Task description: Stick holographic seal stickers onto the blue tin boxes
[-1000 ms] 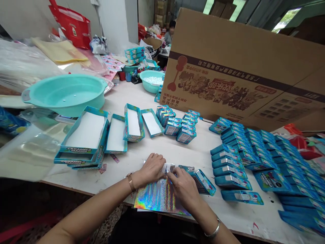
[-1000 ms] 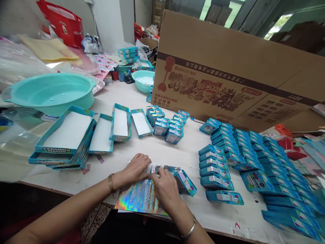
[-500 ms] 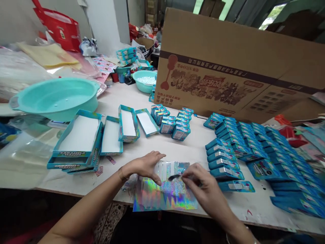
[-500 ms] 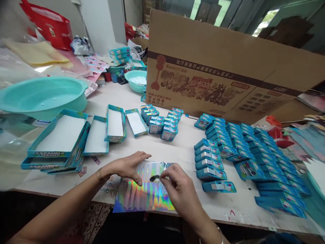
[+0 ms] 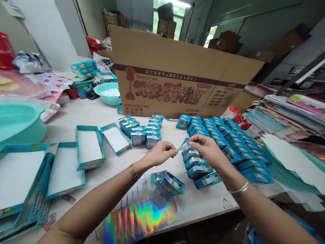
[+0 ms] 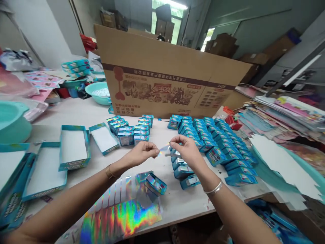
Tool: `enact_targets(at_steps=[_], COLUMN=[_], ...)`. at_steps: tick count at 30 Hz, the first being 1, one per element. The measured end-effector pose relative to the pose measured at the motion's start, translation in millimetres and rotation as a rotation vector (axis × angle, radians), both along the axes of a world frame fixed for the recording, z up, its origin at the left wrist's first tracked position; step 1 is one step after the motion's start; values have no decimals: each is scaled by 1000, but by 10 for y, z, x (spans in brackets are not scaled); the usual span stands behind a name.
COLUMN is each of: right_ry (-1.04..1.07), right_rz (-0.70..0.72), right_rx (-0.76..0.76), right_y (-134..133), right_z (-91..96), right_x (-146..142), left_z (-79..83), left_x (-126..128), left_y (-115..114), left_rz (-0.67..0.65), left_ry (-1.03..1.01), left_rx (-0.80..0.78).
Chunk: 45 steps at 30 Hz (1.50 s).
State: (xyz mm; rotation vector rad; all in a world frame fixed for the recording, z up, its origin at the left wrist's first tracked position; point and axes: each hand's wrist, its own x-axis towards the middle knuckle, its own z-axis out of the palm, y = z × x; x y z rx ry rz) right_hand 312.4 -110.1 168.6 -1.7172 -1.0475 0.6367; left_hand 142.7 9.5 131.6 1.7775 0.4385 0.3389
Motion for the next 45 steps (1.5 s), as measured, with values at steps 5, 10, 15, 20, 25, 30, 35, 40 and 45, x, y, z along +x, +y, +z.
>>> enact_targets(at_steps=[5,10,15,20,25,30,35,40,45], right_ry=[-163,-130,-42,60,177,267,236,56,-170], right_rz=[-13,-83,-167,-248,-295,-294,-280,-261,-268], right_rx=[-6,-78,-126,-104,-111,-179,-237,-290,-317], right_y=[129,291,390,408,391,341,326,378,435], right_z=[-53,-163,-411,-563,-612,-581,-541,-579,-675], right_x=[396,658,837,921,939,954,980,1042,1086], left_z=[60,-95,-238,-263,-254,-212,-188,-203,-249], left_x=[364,709,964,1118,1216,1230,1226,1269,1322], left_y=[189,371,457,515,556,567,589,607,632], left_rz=[60,2,-22,-63,-108,-129,-152,-140,-128], left_ry=[86,173,276,293,298,305,309,325,377], left_rx=[243,269,220,214,202,215,241,296,334])
